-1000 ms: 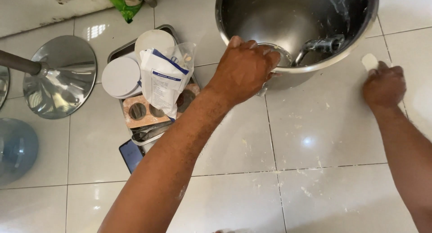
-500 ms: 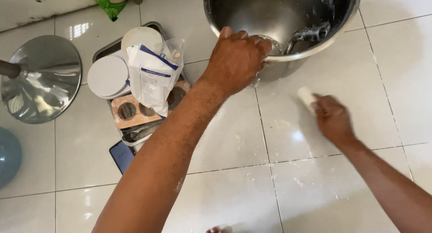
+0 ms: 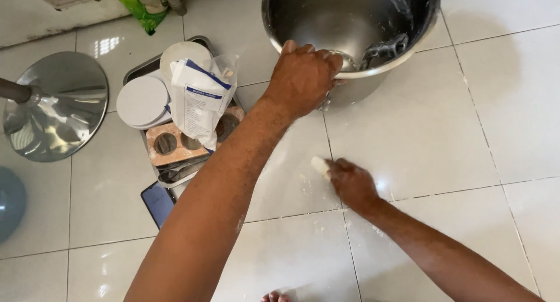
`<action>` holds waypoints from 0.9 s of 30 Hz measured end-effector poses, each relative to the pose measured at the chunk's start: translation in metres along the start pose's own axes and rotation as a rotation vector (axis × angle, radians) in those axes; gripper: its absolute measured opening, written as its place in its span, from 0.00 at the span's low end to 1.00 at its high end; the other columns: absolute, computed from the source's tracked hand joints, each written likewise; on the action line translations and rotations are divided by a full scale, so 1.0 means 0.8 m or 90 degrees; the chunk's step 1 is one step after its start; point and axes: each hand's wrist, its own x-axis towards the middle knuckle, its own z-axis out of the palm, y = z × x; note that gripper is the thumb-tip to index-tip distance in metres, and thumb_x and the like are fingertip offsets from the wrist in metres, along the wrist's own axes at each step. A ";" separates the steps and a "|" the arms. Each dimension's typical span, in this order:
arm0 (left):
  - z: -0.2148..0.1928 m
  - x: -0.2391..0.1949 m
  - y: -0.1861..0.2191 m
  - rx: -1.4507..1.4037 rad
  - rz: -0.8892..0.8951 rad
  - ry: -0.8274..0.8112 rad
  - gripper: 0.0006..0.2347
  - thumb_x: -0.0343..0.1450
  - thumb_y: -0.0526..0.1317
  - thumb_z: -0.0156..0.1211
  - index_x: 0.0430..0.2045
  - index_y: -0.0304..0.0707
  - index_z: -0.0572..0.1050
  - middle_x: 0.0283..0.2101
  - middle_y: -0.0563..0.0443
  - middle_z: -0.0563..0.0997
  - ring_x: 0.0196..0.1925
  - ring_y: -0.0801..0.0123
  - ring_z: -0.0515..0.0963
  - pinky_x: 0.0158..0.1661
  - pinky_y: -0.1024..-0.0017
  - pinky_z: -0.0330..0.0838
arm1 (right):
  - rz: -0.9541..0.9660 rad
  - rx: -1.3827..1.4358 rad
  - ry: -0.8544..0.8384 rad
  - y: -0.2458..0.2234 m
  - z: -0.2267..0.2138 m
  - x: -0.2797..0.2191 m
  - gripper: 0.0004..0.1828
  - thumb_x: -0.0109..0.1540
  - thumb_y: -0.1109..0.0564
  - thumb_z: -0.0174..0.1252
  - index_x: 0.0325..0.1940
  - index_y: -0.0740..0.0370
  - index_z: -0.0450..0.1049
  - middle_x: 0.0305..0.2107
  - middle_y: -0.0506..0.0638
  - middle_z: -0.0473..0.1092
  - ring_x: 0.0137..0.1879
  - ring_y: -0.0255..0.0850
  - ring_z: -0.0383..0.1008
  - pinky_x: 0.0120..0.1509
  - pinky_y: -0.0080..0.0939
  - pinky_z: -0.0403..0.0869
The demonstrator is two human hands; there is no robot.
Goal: Cleaning flour and dough residue from the bakery floor and equipment using a scraper.
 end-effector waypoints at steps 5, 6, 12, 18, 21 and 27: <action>-0.002 0.000 0.000 0.031 -0.005 -0.027 0.12 0.77 0.53 0.54 0.34 0.47 0.76 0.33 0.54 0.83 0.36 0.56 0.79 0.41 0.57 0.62 | 0.378 0.247 -0.134 0.065 -0.067 -0.023 0.18 0.67 0.50 0.53 0.60 0.52 0.73 0.38 0.48 0.79 0.41 0.45 0.77 0.52 0.45 0.73; -0.001 0.001 -0.001 0.028 0.002 -0.022 0.12 0.77 0.53 0.54 0.34 0.47 0.76 0.33 0.54 0.83 0.36 0.56 0.79 0.41 0.57 0.62 | 0.384 0.242 -0.129 0.109 -0.085 -0.054 0.18 0.67 0.50 0.53 0.60 0.52 0.73 0.38 0.48 0.79 0.41 0.45 0.77 0.52 0.45 0.73; 0.009 -0.003 -0.007 0.030 -0.002 0.007 0.10 0.76 0.50 0.56 0.33 0.45 0.76 0.30 0.52 0.83 0.35 0.57 0.78 0.41 0.57 0.62 | 0.647 -0.236 -0.177 0.264 -0.162 -0.317 0.23 0.75 0.45 0.38 0.69 0.52 0.68 0.39 0.67 0.81 0.42 0.71 0.81 0.43 0.66 0.76; 0.008 -0.006 -0.006 0.070 0.042 0.054 0.10 0.76 0.50 0.58 0.33 0.47 0.77 0.29 0.53 0.83 0.33 0.57 0.78 0.43 0.58 0.62 | 0.498 -0.452 0.092 0.169 -0.061 -0.392 0.19 0.78 0.47 0.48 0.67 0.48 0.79 0.53 0.38 0.80 0.39 0.42 0.80 0.36 0.41 0.77; 0.005 -0.007 -0.009 0.047 0.047 0.081 0.04 0.72 0.41 0.59 0.28 0.47 0.77 0.25 0.55 0.79 0.28 0.59 0.76 0.38 0.58 0.61 | 0.356 -0.337 0.048 0.054 -0.032 -0.298 0.18 0.71 0.46 0.50 0.60 0.52 0.77 0.59 0.45 0.77 0.39 0.41 0.81 0.31 0.45 0.80; 0.002 -0.010 -0.011 0.113 0.059 0.076 0.08 0.75 0.47 0.57 0.30 0.48 0.77 0.26 0.56 0.80 0.29 0.61 0.76 0.38 0.60 0.62 | 0.147 0.127 -0.083 -0.035 -0.040 -0.210 0.24 0.62 0.55 0.59 0.63 0.48 0.70 0.46 0.45 0.80 0.45 0.46 0.82 0.42 0.48 0.82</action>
